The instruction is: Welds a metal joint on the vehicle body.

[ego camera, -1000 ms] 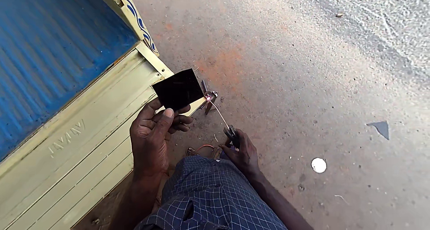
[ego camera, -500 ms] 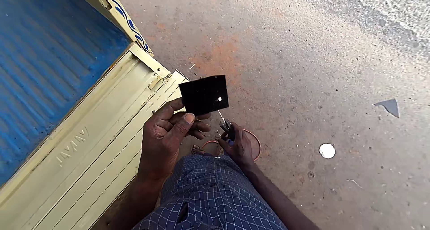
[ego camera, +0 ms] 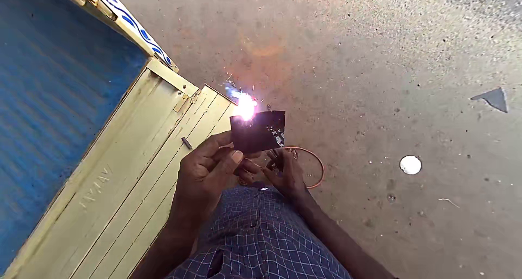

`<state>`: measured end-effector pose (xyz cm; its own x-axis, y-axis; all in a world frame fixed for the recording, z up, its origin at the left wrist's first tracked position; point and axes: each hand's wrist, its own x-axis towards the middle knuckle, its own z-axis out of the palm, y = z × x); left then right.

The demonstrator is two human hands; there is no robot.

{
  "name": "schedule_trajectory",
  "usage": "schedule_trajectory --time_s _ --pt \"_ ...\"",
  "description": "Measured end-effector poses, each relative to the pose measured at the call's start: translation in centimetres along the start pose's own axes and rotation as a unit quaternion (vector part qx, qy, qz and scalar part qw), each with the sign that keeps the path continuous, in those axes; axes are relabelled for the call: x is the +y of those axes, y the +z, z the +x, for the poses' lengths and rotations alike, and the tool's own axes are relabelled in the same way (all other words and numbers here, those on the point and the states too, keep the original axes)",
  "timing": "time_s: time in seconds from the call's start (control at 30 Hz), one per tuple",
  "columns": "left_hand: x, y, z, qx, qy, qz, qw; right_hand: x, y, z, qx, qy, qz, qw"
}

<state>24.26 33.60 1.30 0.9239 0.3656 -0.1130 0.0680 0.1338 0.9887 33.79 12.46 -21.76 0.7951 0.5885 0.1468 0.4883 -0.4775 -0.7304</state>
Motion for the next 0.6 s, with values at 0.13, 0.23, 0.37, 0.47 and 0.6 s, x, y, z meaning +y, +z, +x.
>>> schedule_trajectory --time_s 0.13,0.23,0.37,0.47,0.6 --pt "-0.1 0.2 0.4 -0.006 0.006 -0.017 1.000 0.2 0.3 -0.2 0.007 0.012 -0.001 1.000" --pt "-0.4 0.4 0.6 0.005 -0.004 -0.017 1.000 0.1 0.2 -0.5 -0.001 0.040 0.014 0.999" --pt "-0.5 0.7 0.9 -0.009 -0.005 -0.012 1.000 0.6 0.7 -0.8 0.010 0.037 0.038 0.999" --pt "-0.7 0.8 1.1 -0.014 -0.005 -0.020 1.000 0.7 0.8 -0.9 0.013 0.039 0.052 0.998" --pt "-0.7 0.9 1.4 -0.018 -0.006 -0.021 1.000 1.0 1.2 -1.0 0.013 0.060 0.069 0.996"
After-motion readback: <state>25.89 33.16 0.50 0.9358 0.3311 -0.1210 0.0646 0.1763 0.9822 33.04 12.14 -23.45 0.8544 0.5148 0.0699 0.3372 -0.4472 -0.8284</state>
